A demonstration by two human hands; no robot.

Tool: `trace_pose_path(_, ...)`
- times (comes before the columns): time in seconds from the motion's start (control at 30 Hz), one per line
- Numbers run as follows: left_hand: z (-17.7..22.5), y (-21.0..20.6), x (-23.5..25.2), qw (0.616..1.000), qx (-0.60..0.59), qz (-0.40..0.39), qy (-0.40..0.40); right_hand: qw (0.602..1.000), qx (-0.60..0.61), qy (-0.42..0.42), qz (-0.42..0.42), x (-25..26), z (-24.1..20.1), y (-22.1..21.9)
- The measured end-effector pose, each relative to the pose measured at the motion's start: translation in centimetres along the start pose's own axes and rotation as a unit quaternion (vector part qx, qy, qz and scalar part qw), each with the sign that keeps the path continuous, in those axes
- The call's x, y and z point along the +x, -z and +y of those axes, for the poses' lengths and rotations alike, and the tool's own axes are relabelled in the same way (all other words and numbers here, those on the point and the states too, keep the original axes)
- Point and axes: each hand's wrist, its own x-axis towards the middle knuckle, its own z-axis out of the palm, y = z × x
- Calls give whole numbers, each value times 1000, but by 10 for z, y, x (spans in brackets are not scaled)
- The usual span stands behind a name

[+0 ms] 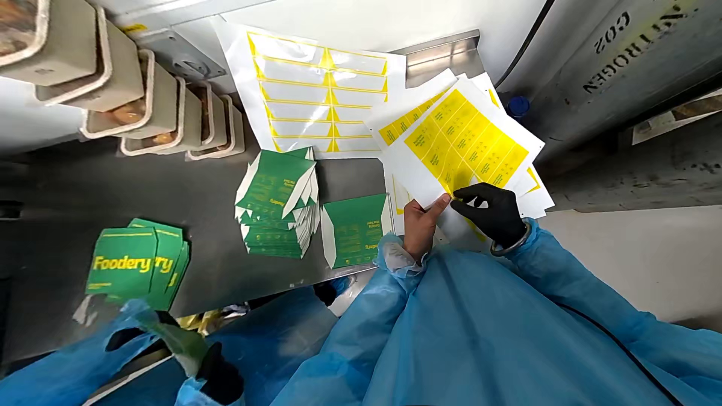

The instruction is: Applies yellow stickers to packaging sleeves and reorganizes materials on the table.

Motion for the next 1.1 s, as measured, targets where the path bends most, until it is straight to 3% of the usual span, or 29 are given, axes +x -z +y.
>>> trace_pose_path(0.17,1,2,3,1000,21,-18,6,1000,10,-21,3,4,-2,-2)
trace_pose_path(0.3,-1,7,9,998,3,8,56,981,90,-159,-69,22,13,10)
trace_pose_path(0.4,-9,20,14,994,-12,48,101,964,110,-226,-92,56,53,47)
trace_pose_path(0.5,-21,35,12,988,40,69,130,966,13,-234,-108,102,87,114)
trace_pose_path(0.6,-36,40,16,981,89,77,154,964,-66,-257,-31,135,85,178)
trace_pose_path(0.7,-38,33,33,952,205,72,214,960,-75,-263,66,141,50,203)
trace_pose_path(0.77,-25,32,41,899,347,40,263,961,-71,-247,97,127,21,190)
trace_pose_path(0.83,-2,39,38,830,476,-18,291,965,-76,-233,94,105,4,157)
trace_pose_path(0.87,10,45,33,813,504,-37,290,966,-76,-232,91,91,-4,133)
trace_pose_path(0.9,18,51,28,821,502,-46,267,967,-77,-224,91,78,-10,108)
trace_pose_path(1.0,24,64,2,947,302,-54,97,983,-61,-159,75,36,-25,21)
trace_pose_path(1.1,29,67,-20,987,124,-99,10,994,-68,-76,32,8,-53,-64)
